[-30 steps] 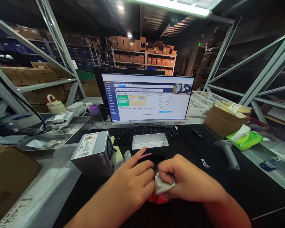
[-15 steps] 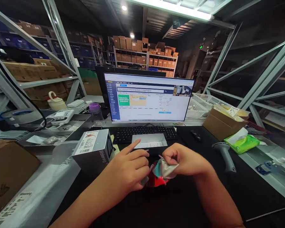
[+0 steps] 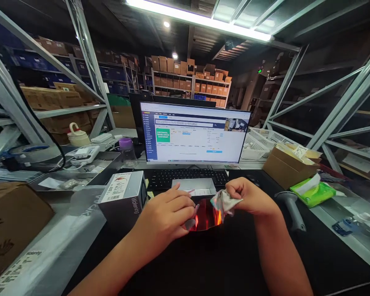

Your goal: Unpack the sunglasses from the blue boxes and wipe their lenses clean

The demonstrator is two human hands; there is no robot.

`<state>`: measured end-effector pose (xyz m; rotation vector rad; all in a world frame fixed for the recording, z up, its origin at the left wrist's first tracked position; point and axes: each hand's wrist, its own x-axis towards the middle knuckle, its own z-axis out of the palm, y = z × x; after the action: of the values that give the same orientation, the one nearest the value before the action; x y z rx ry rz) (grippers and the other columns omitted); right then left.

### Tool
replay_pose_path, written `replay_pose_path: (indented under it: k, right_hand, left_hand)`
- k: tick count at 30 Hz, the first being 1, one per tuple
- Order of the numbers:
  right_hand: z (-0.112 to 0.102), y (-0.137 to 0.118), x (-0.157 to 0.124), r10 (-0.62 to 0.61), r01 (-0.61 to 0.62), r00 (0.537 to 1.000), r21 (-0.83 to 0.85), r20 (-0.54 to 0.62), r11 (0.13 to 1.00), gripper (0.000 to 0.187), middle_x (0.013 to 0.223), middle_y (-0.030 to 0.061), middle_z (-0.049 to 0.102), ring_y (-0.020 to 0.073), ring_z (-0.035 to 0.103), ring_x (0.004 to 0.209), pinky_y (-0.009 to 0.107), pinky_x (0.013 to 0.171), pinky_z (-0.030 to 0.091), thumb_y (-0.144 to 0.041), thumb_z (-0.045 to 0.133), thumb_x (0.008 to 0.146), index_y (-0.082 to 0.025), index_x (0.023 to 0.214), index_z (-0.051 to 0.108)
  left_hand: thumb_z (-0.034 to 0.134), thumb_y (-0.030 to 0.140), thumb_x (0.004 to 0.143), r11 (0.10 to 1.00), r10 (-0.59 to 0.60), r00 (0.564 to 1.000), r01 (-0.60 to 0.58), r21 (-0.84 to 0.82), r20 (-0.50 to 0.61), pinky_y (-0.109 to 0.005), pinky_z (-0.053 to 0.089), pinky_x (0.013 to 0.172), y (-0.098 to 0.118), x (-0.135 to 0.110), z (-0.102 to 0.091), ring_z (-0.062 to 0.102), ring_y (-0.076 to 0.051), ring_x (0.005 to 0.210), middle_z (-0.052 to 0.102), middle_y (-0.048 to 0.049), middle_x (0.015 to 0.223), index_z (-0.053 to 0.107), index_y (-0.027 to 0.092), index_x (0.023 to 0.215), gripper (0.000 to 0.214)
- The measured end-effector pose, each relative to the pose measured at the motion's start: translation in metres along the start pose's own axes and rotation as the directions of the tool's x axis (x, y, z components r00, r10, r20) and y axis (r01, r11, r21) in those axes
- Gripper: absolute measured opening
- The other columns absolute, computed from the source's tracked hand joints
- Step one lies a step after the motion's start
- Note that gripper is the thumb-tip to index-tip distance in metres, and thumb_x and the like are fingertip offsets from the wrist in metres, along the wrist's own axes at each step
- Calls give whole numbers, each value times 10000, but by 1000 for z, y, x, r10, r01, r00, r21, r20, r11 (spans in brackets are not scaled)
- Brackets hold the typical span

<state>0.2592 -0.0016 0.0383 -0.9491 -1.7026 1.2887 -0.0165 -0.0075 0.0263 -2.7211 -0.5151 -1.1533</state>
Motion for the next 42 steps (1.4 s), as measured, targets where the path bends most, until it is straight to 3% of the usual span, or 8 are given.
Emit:
replay_pose_path:
  k: [5, 9, 12, 19, 27, 32, 38, 42]
  right_hand:
    - [-12, -10, -2, -159, 169, 916, -6, -368, 986, 477, 459, -20, 586, 197, 626, 564, 304, 613, 460, -319, 749, 766, -253, 621, 299]
    - [3, -2, 10, -186, 165, 906, -89, -381, 982, 511, 479, -33, 555, 168, 530, 524, 281, 587, 401, -452, 786, 728, -246, 620, 331]
    - [45, 11, 25, -262, 267, 897, -35, -355, 963, 570, 544, -52, 460, 119, 383, 527, 239, 530, 309, -608, 794, 658, -227, 604, 374]
    - [134, 22, 36, -308, 394, 876, 186, -371, 900, 570, 628, -37, 437, 133, 368, 593, 251, 573, 359, -581, 800, 665, -225, 600, 359]
    - [130, 22, 25, -363, 410, 715, -63, -597, 910, 476, 853, 67, 603, 193, 565, 773, 280, 651, 461, -304, 789, 708, -212, 527, 359]
    - [127, 11, 13, -155, 389, 739, 228, -655, 892, 633, 656, -11, 505, 83, 401, 438, 224, 378, 327, -367, 868, 611, -232, 530, 255]
    - [95, -13, 7, 72, 307, 801, 511, -594, 803, 673, 616, -41, 538, 102, 474, 527, 222, 500, 439, -366, 901, 566, -227, 623, 245]
    - [109, -1, 12, -41, 388, 712, 343, -701, 856, 673, 584, -31, 500, 114, 457, 549, 238, 527, 429, -440, 893, 585, -224, 571, 255]
  left_hand:
    - [604, 110, 854, 991, -135, 955, 131, -30, -266, -355, 550, 971, 1, 0, -6, 666, -139, 826, 707, -5, 871, 621, 196, 805, 100]
    - [650, 189, 864, 945, -198, 837, 302, 129, -510, -298, 574, 802, 4, -4, -2, 674, -157, 782, 704, -11, 830, 623, 199, 826, 48]
    - [653, 245, 893, 869, -174, 796, 402, 290, -580, -279, 560, 744, 4, -7, 7, 696, -175, 800, 730, -32, 873, 647, 190, 863, 62]
    - [396, 312, 1031, 726, -83, 848, 411, 551, -523, -260, 528, 677, 6, -11, 30, 735, -206, 831, 759, -121, 929, 654, 129, 933, 331]
    - [476, 281, 1003, 781, 10, 867, 305, 546, -498, -293, 556, 634, 16, -15, 50, 737, -216, 731, 763, -127, 858, 645, 116, 927, 249]
    - [507, 108, 956, 873, 109, 862, 155, 463, -495, -312, 603, 813, 17, -16, 53, 731, -245, 1012, 773, -133, 967, 656, 114, 1000, 156]
    - [492, 29, 933, 930, 216, 911, -84, 357, -350, -385, 586, 957, 18, -7, 53, 585, -293, 1274, 742, -197, 1100, 642, 83, 952, 160]
    - [511, 16, 921, 921, 161, 927, -17, 390, -339, -400, 609, 901, 17, -12, 55, 668, -316, 1153, 729, -242, 1091, 637, 41, 1000, 151]
